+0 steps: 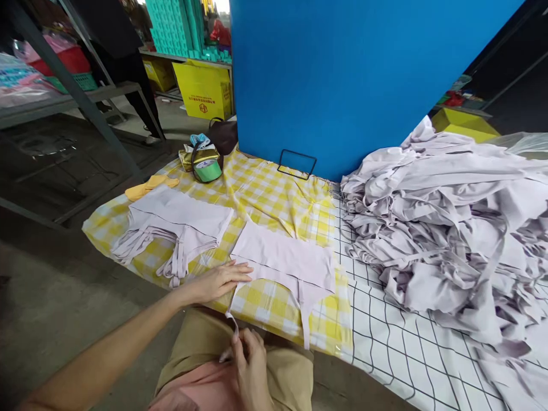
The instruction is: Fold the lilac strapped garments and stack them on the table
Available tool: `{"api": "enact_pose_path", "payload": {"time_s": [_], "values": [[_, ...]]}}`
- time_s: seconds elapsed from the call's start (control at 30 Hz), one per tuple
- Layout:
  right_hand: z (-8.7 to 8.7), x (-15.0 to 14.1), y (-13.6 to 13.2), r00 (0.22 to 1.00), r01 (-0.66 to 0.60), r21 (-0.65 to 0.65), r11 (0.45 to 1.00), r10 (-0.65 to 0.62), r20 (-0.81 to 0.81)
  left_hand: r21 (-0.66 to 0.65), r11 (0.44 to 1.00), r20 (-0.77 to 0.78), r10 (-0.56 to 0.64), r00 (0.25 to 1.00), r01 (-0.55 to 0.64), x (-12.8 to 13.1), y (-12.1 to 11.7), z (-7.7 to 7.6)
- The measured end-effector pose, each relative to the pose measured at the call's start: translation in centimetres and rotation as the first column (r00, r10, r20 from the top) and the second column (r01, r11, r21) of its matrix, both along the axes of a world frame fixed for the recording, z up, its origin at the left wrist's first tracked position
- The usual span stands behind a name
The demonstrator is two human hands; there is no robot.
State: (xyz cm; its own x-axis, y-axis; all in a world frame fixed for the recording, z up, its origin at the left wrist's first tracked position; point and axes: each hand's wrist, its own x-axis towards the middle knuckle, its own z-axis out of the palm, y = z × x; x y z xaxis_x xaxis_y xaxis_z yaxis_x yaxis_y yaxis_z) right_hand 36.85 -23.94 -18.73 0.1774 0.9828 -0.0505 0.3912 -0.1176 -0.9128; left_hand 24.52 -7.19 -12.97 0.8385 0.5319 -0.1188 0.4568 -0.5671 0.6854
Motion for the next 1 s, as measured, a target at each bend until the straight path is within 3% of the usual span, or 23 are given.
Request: {"api": "enact_pose_path", "payload": {"time_s": [0.13,0.2,0.3,0.37,0.43,0.5,0.67,0.77,0.9,1.0], "values": [[3.0,2.6,-2.6,0.967,-0.129,0.104,0.986,0.102,0.234,0.002,0.998,0.006,-0.061,0.998,0.061,-0.5,0.5,-0.9],[4.8,4.0,-2.5,0.904,-0.215,0.21,0.954,0.113,0.413,0.008,0.998,0.008,-0.069,0.998,0.068,-0.5,0.5,-1.0],[8.2,6.1,-0.9,0.683,-0.467,0.359,0.808,0.071,0.727,0.014,0.997,0.014,-0.075,0.997,0.075,-0.5,0.5,-1.0],[10.6,7.5,0.5,0.519,-0.621,0.335,0.708,0.052,0.853,0.012,0.997,0.016,-0.073,0.997,0.073,-0.5,0.4,-0.8],[12.8,8.5,1.7,0.419,-0.706,0.277,0.651,0.069,0.905,0.0,0.998,0.02,-0.064,0.998,0.064,-0.5,0.4,-0.6],[14.5,9.0,3.0,0.411,-0.729,0.25,0.637,0.116,0.904,-0.027,0.998,0.027,-0.056,0.998,0.057,-0.5,0.3,-0.3],[16.6,8.2,6.0,0.574,-0.657,0.279,0.7,0.224,0.788,-0.117,0.992,0.106,-0.024,0.994,0.037,0.0,0.0,1.1],[17.5,7.9,7.9,0.555,-0.689,0.243,0.682,0.283,0.782,-0.237,0.969,0.261,-0.007,0.965,0.071,0.7,-0.4,2.3],[18.3,8.8,10.2,0.475,-0.751,0.207,0.627,0.294,0.83,-0.496,0.861,0.413,0.122,0.902,0.11,1.7,-0.6,4.0],[17.8,9.7,11.8,0.503,-0.722,0.263,0.64,0.223,0.835,-0.655,0.737,0.487,0.245,0.838,0.166,2.3,-0.3,4.8]]}}
